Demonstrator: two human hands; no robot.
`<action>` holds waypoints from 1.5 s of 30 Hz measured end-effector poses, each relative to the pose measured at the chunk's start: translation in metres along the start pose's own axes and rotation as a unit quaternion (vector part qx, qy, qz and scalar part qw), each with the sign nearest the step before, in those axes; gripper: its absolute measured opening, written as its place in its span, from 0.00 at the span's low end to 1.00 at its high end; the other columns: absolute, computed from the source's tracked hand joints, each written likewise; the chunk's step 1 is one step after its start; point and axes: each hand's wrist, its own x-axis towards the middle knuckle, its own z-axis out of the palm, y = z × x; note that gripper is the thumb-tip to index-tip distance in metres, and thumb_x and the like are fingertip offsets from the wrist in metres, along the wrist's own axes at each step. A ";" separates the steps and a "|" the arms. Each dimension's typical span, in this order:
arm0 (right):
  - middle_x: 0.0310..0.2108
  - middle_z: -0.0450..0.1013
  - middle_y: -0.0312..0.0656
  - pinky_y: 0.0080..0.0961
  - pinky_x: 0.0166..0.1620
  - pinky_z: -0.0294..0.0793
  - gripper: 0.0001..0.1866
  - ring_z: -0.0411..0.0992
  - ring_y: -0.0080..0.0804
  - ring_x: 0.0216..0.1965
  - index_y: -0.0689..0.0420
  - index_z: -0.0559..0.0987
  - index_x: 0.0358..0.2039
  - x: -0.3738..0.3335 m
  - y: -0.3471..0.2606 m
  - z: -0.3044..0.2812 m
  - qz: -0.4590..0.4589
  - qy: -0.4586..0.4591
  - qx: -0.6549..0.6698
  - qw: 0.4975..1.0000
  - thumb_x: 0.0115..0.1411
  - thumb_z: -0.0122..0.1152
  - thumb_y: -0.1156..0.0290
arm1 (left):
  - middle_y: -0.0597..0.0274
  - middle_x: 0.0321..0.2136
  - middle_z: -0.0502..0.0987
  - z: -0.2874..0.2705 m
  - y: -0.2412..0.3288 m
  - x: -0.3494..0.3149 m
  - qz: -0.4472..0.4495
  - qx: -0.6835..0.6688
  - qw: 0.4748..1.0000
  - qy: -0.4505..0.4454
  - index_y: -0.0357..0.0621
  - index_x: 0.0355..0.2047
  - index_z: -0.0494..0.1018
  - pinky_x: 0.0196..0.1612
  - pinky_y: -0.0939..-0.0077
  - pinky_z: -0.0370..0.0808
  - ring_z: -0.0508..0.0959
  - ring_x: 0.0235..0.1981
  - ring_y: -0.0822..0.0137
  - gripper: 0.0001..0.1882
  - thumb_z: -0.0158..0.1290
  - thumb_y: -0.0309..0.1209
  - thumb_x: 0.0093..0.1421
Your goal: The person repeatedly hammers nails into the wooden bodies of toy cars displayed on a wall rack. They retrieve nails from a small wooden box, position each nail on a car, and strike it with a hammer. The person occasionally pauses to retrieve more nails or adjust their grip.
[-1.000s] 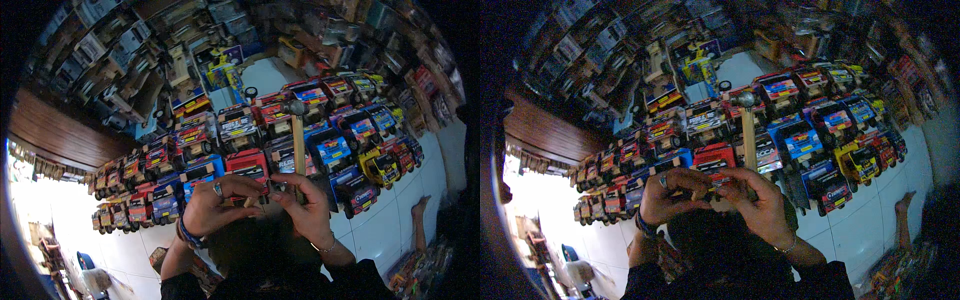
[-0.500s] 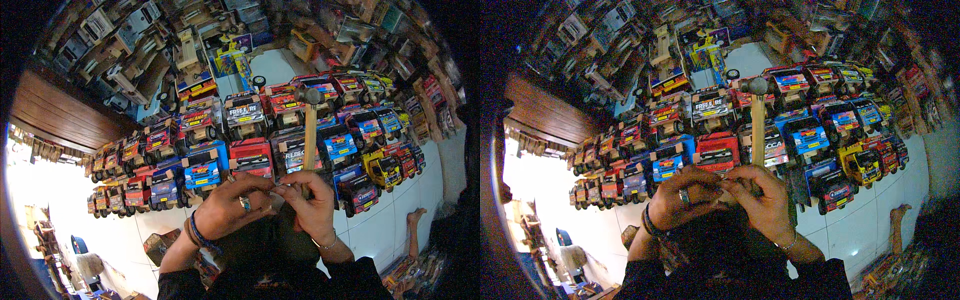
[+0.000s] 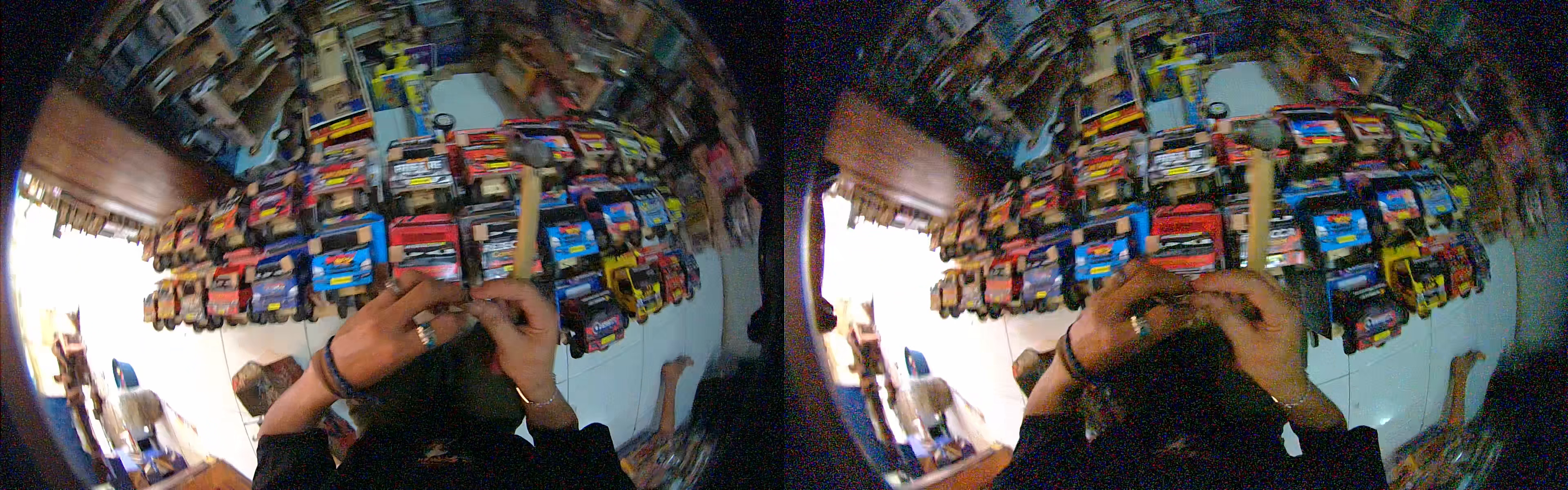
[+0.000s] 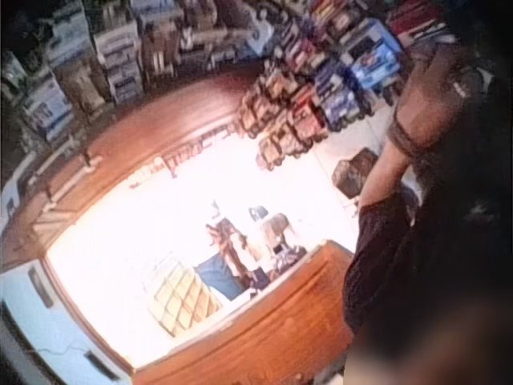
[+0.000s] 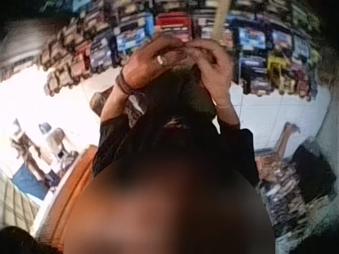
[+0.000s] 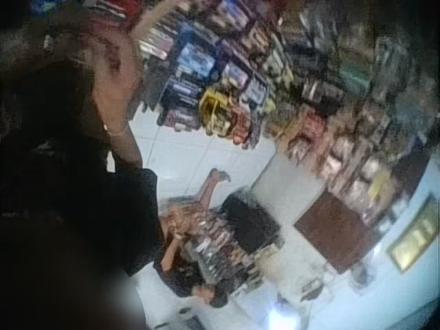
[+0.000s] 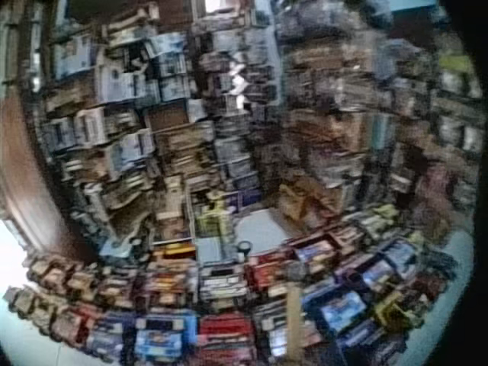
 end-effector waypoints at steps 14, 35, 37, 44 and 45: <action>0.20 0.70 0.40 0.33 0.29 0.73 0.44 0.70 0.35 0.22 0.51 0.58 0.69 0.006 -0.033 0.045 -0.023 -0.403 -0.240 0.883 0.54 0.69 0.68 | 0.54 0.45 0.73 0.000 0.043 -0.282 -0.490 0.088 0.787 0.365 0.40 0.45 0.75 0.41 0.74 0.79 0.77 0.42 0.63 0.21 0.67 0.27 0.51; 0.28 0.78 0.49 0.41 0.36 0.78 0.07 0.80 0.46 0.33 0.58 0.79 0.32 -0.033 -0.044 0.355 -0.458 -0.669 -0.222 0.542 0.56 0.55 0.71 | 0.59 0.28 0.83 0.013 -0.055 -0.561 -0.675 -0.265 0.673 0.146 0.39 0.33 0.80 0.36 0.70 0.76 0.79 0.31 0.72 0.18 0.66 0.43 0.54; 0.30 0.78 0.52 0.41 0.38 0.78 0.08 0.80 0.47 0.34 0.60 0.79 0.34 -0.042 -0.040 0.370 -0.434 -0.682 -0.205 0.552 0.55 0.56 0.71 | 0.62 0.27 0.82 -0.001 -0.035 -0.548 -0.676 -0.171 0.702 0.146 0.38 0.32 0.80 0.35 0.73 0.75 0.79 0.31 0.73 0.15 0.67 0.37 0.53; 0.32 0.77 0.54 0.45 0.39 0.78 0.14 0.78 0.52 0.36 0.61 0.76 0.39 0.002 -0.030 0.354 -0.417 -0.637 -0.196 0.618 0.59 0.60 0.64 | 0.65 0.24 0.80 -0.104 0.050 -0.505 -0.758 -0.056 0.633 0.146 0.37 0.28 0.79 0.34 0.78 0.73 0.75 0.28 0.76 0.11 0.69 0.30 0.50; 0.33 0.77 0.54 0.45 0.40 0.78 0.15 0.78 0.52 0.37 0.62 0.76 0.40 0.008 -0.030 0.344 -0.402 -0.656 -0.204 0.606 0.59 0.60 0.63 | 0.66 0.24 0.79 -0.112 0.056 -0.491 -0.724 -0.070 0.660 0.188 0.37 0.28 0.79 0.34 0.79 0.72 0.75 0.28 0.77 0.11 0.69 0.30 0.50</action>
